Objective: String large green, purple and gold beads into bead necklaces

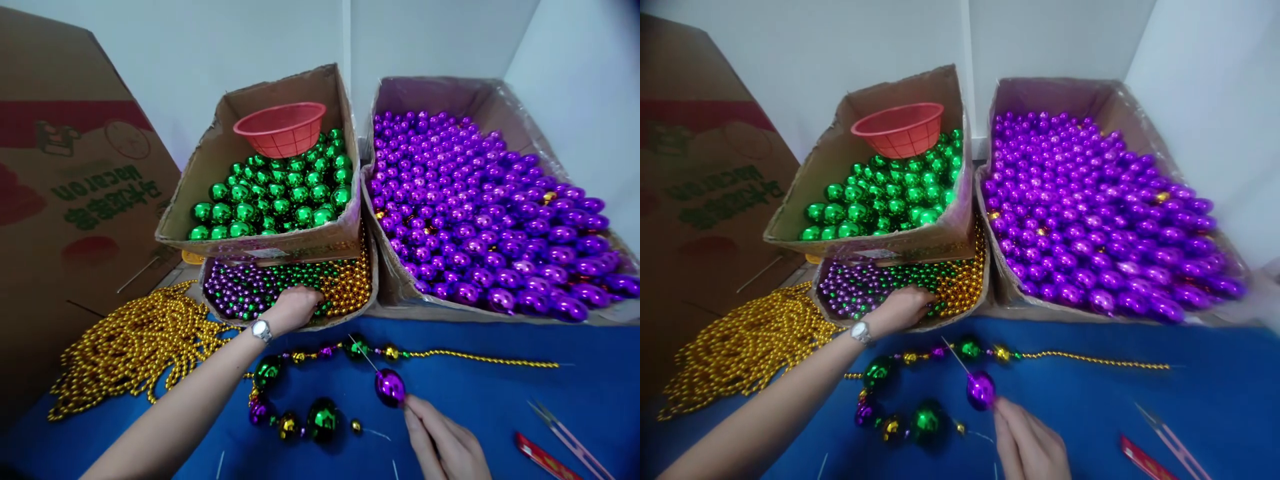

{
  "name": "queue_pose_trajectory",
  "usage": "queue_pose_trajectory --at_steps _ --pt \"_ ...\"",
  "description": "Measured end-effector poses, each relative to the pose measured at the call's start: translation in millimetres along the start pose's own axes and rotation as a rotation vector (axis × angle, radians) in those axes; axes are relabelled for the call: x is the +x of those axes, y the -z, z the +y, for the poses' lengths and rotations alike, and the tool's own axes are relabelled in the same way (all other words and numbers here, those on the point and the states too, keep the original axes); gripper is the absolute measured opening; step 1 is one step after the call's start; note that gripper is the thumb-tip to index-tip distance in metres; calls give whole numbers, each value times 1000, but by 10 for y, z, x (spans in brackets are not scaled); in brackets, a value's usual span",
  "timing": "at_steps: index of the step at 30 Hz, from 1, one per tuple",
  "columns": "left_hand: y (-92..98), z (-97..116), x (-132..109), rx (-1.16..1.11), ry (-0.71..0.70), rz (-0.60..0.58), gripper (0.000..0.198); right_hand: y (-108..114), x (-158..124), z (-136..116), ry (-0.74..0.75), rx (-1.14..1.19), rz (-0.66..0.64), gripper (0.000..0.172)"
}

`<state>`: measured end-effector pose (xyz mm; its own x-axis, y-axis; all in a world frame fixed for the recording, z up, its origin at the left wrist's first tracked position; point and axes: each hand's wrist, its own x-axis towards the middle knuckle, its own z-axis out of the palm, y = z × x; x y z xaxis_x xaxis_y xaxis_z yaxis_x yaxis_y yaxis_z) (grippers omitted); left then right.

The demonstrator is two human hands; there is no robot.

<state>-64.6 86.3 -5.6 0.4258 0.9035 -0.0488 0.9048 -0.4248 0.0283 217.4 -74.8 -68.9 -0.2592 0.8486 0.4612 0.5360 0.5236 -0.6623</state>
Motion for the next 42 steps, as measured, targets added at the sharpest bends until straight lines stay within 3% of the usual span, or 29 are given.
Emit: queue_pose_trajectory --at_steps 5,14,22,26,31,33,38,42 --pt "-51 -22 30 58 -11 -8 20 -1 1 25 -38 46 -46 21" --pt "14 -28 65 52 17 96 28 16 -5 40 -29 46 -30 22" --pt "-28 77 98 -78 -129 -28 22 17 15 -8 -50 35 1 21" --pt "-42 67 114 -155 -102 -18 28 25 11 1 -28 37 0 21" --pt "74 99 57 -309 -58 47 28 29 8 19 -37 56 -4 22" --pt "126 158 -13 -551 18 76 27 32 17 14 -48 66 -11 21" --pt "160 394 -230 -1644 261 103 28 26 64 -23 -45 66 6 20" --pt "148 558 -355 -1901 329 80 24 0 82 -33 -43 50 4 19"
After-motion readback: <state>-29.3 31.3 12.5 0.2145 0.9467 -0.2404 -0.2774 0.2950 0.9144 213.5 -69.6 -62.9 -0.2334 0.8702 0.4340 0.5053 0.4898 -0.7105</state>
